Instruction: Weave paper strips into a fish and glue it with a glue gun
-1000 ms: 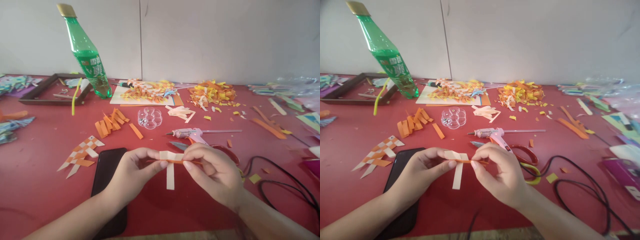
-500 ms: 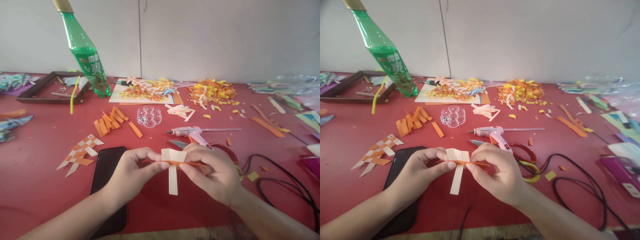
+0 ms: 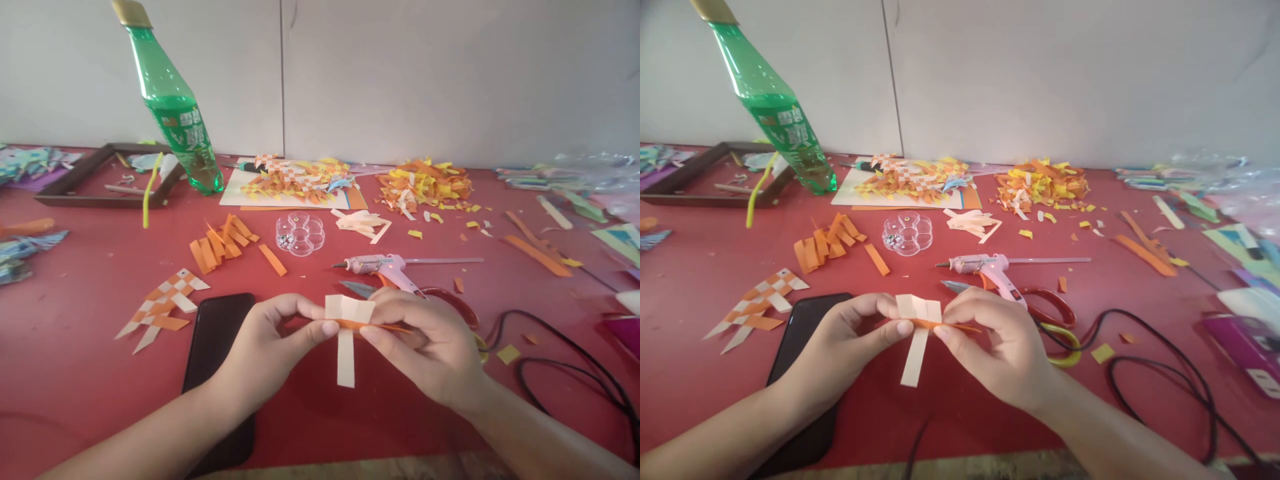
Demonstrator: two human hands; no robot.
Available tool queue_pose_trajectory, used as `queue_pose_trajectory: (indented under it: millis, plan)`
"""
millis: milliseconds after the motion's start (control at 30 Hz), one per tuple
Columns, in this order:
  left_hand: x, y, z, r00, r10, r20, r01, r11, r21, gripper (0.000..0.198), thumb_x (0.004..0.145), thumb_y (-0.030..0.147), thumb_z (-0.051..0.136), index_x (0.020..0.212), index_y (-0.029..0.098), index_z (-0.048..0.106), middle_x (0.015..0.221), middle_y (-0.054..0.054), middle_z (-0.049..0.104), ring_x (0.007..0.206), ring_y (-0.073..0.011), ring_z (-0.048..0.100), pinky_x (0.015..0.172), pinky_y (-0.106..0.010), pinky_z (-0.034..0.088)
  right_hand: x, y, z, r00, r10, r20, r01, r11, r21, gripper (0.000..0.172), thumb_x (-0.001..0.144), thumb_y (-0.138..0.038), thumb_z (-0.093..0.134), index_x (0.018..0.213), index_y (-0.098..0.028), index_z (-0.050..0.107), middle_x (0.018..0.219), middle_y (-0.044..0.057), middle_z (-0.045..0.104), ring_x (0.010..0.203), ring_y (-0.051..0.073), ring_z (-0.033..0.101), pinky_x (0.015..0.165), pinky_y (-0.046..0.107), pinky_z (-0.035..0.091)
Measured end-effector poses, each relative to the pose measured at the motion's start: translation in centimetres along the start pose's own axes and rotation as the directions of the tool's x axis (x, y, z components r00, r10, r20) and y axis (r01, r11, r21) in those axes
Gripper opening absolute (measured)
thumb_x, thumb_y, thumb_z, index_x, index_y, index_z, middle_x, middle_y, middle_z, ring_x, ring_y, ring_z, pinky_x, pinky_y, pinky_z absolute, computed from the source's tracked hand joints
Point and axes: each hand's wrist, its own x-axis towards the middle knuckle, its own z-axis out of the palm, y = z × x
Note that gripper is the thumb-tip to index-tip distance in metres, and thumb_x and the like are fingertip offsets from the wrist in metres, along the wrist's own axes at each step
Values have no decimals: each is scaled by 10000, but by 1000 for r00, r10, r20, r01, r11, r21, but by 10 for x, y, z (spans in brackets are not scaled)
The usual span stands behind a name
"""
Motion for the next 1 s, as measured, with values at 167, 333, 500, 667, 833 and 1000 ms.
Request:
queue_pose_trajectory:
  millis: [167, 333, 500, 667, 833, 1000]
  plan:
    - [0, -1, -1, 1000, -9, -5, 9, 998, 55, 240, 732, 408, 791, 760, 189, 697, 744, 10, 682, 703, -125, 587, 650, -223, 437, 1, -1, 0, 1000, 9, -4, -9, 1000, -9, 121, 862, -113, 603, 832, -216, 659, 736, 2, 649, 651, 127, 611, 587, 258, 529]
    - [1, -1, -2, 1000, 0, 1, 0, 999, 35, 224, 741, 388, 789, 759, 190, 685, 768, 13, 694, 736, -121, 609, 694, -216, 456, -1, 1, 0, 1000, 7, 0, -7, 1000, -1, 128, 854, -93, 612, 842, -214, 650, 750, 0, 651, 665, 123, 615, 604, 253, 529]
    - [1, -1, 1, 997, 14, 76, -6, 995, -101, 189, 774, 304, 770, 825, 196, 624, 867, 11, 685, 833, -131, 630, 742, -218, 487, -4, 6, 1, 1000, 20, -11, -20, 1000, 4, 128, 845, -90, 625, 832, -216, 642, 760, -14, 636, 672, 103, 598, 602, 220, 513]
    - [0, 0, 2, 972, -28, 235, 50, 995, -88, 164, 845, 327, 695, 929, 188, 669, 924, -30, 715, 901, -173, 650, 802, -257, 500, -5, 7, 4, 999, 44, 22, -45, 997, 64, 134, 839, -85, 629, 848, -217, 652, 776, -9, 641, 689, 109, 615, 598, 217, 514]
    - [-1, 1, 0, 979, 36, 201, -53, 995, 80, 206, 861, 374, 664, 876, 174, 711, 930, -50, 736, 901, -198, 649, 831, -283, 493, -8, 6, 6, 994, 92, 61, -98, 991, 94, 74, 844, -131, 631, 846, -203, 643, 780, 3, 624, 676, 116, 597, 595, 236, 502]
    - [-3, 3, 0, 977, 66, 204, -115, 964, 238, 186, 843, 335, 681, 776, 162, 691, 769, -17, 693, 744, -156, 620, 710, -249, 482, -12, 10, 7, 988, 104, 114, -114, 990, 86, 80, 836, -140, 635, 830, -210, 599, 761, -4, 608, 661, 119, 574, 592, 249, 471]
